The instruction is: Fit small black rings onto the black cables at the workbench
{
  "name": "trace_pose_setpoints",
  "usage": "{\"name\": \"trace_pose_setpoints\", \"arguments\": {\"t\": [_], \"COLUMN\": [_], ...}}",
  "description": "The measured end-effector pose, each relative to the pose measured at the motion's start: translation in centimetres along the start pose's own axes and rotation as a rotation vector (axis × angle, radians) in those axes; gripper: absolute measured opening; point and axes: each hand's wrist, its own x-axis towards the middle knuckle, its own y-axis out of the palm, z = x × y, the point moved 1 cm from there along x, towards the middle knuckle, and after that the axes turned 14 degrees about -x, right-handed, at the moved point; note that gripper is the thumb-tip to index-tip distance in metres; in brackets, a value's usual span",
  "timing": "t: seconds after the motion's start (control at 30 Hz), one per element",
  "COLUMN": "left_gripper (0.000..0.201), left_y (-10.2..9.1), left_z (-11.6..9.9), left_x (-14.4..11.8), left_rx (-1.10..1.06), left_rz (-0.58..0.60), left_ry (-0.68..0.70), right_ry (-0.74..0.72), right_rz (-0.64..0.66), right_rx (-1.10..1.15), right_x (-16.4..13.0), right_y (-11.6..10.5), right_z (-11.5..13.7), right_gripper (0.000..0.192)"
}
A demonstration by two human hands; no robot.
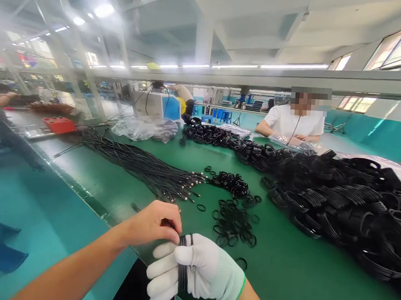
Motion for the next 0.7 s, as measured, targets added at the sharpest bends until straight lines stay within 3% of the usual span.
{"name": "trace_pose_setpoints", "arguments": {"t": [0.07,0.17,0.3,0.43,0.57,0.7], "left_gripper": [0.016,0.025,0.026,0.030,0.026,0.021], "left_y": [0.7,1.6,2.2,3.9,6.4,6.9], "left_z": [1.4,3.1,4.1,3.1,1.2,0.3], "left_x": [0.2,0.1,-0.6,-1.3,-1.6,-1.6], "left_rx": [-0.150,-0.126,0.160,0.479,0.671,0.770], "left_rz": [-0.039,-0.119,-0.220,-0.254,-0.217,-0.223], "left_ry": [-0.038,-0.103,-0.213,-0.326,-0.267,-0.057], "right_ry": [0.000,-0.121,-0.372,-0.465,-0.464,-0.427], "right_rz": [0.015,-0.080,-0.283,-0.434,-0.563,-0.574], "right_rx": [0.061,0.149,0.111,0.081,0.041,-0.031], "right_x": [0.4,0.7,0.1,-0.9,-1.1,-0.8], "right_y": [0.1,0.1,-0.6,-1.8,-2.5,-2.2], "right_z": [-0.2,0.4,2.5,4.1,4.5,4.0], "right_gripper": [0.042,0.032,0.035,0.033,0.037,0.036]}}
